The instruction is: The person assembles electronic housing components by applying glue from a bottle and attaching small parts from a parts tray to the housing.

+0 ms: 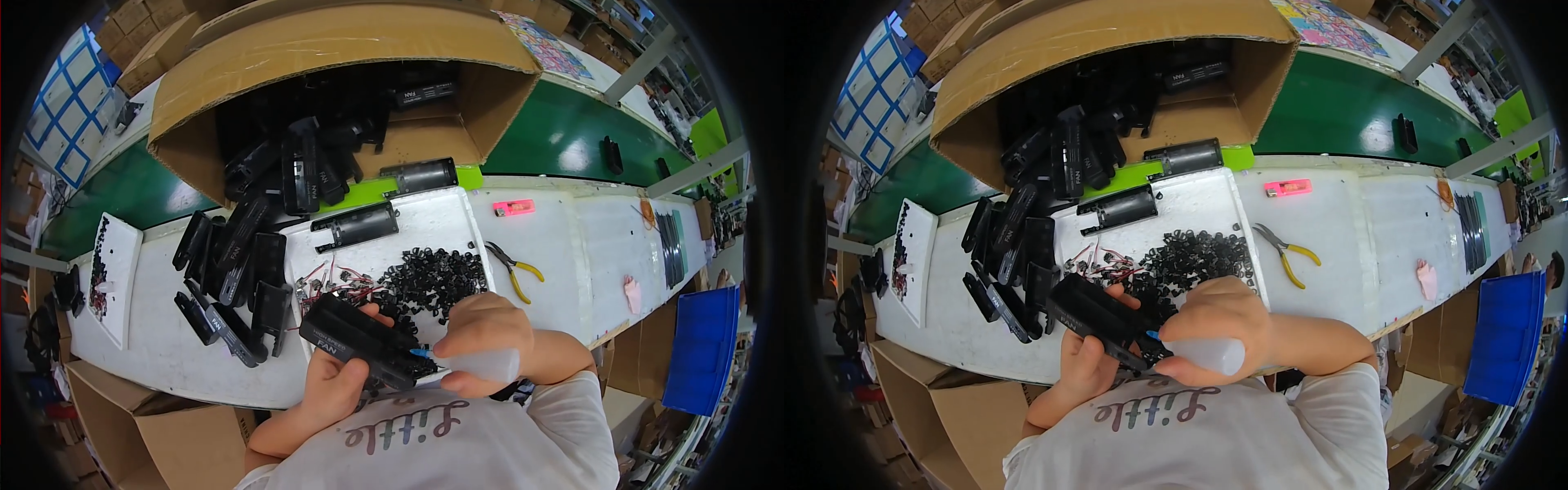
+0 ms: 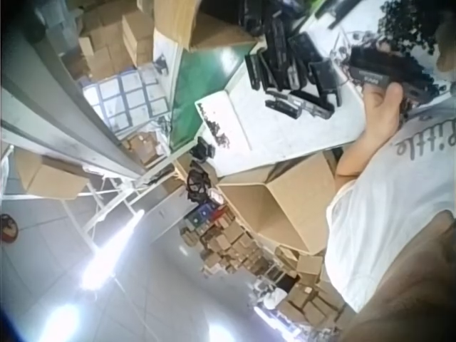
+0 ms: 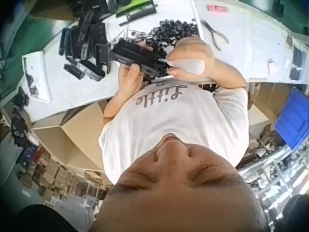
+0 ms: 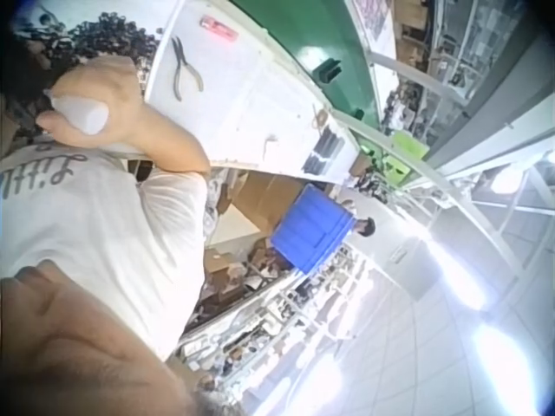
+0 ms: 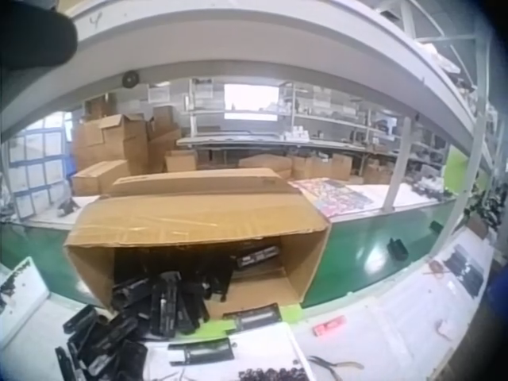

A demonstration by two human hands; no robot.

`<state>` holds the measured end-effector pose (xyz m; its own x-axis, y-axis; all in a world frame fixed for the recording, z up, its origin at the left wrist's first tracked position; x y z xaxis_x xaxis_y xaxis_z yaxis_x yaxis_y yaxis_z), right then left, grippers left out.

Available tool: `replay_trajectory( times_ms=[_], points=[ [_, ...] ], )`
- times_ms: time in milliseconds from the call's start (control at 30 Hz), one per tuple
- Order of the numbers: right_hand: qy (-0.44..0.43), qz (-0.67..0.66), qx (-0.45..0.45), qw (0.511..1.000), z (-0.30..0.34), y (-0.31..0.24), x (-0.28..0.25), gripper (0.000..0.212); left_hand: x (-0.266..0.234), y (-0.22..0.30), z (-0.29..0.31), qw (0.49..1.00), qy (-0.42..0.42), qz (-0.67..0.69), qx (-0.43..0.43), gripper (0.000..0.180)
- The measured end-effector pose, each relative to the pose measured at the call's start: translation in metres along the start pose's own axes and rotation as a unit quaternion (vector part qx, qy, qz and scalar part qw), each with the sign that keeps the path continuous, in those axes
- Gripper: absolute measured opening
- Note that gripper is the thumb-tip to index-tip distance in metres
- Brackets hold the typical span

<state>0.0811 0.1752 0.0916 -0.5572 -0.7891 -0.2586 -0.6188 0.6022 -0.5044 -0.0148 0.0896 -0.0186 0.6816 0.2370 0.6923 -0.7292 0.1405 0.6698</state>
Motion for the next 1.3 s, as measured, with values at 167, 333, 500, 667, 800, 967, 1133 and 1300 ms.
replay_trajectory(
  times_ms=[167,333,500,667,800,967,1133,1300],
  points=[
    [0.005,-0.005,-0.007,1.0,0.0,-0.002,0.002,0.025,0.0,0.002,0.002,1.0,0.001,-0.025,0.013,0.074],
    [-0.015,0.01,-0.01,1.0,0.0,-0.004,0.007,0.025,0.002,0.002,0.003,1.0,-0.002,-0.026,0.009,0.074],
    [-0.014,0.03,-0.02,0.999,0.0,-0.007,0.008,0.026,0.002,0.001,0.003,1.0,-0.003,-0.027,0.01,0.075],
    [-0.016,0.046,-0.019,0.999,0.0,-0.007,0.008,0.026,0.002,0.003,0.003,0.999,0.001,-0.031,0.025,0.074],
    [-0.021,0.033,-0.022,0.999,-0.004,-0.01,0.003,0.027,0.004,0.0,0.001,1.0,-0.012,-0.023,0.009,0.072],
    [-0.087,0.352,0.108,0.926,-0.017,0.013,-0.042,0.029,-0.025,0.026,0.013,0.96,0.091,-0.194,0.18,0.066],
    [-0.258,0.573,0.258,0.733,0.036,0.079,-0.074,0.016,-0.038,0.032,0.016,0.982,0.124,0.0,0.145,0.074],
    [-0.309,0.532,0.318,0.721,0.054,0.102,-0.066,0.031,-0.037,0.042,0.019,0.984,0.087,0.003,0.153,0.086]
  ],
)
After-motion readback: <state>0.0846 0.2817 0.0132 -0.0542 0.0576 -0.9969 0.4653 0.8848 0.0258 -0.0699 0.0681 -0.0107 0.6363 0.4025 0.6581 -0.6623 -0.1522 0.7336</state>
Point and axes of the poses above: each hand's wrist, its own z-axis away from the middle knuckle, its own x-axis out of the palm, y = z × x, the point moved 10 cm from there along -z, towards the middle knuckle, and after that the axes turned 13 degrees about -x, right-handed, at the moved point
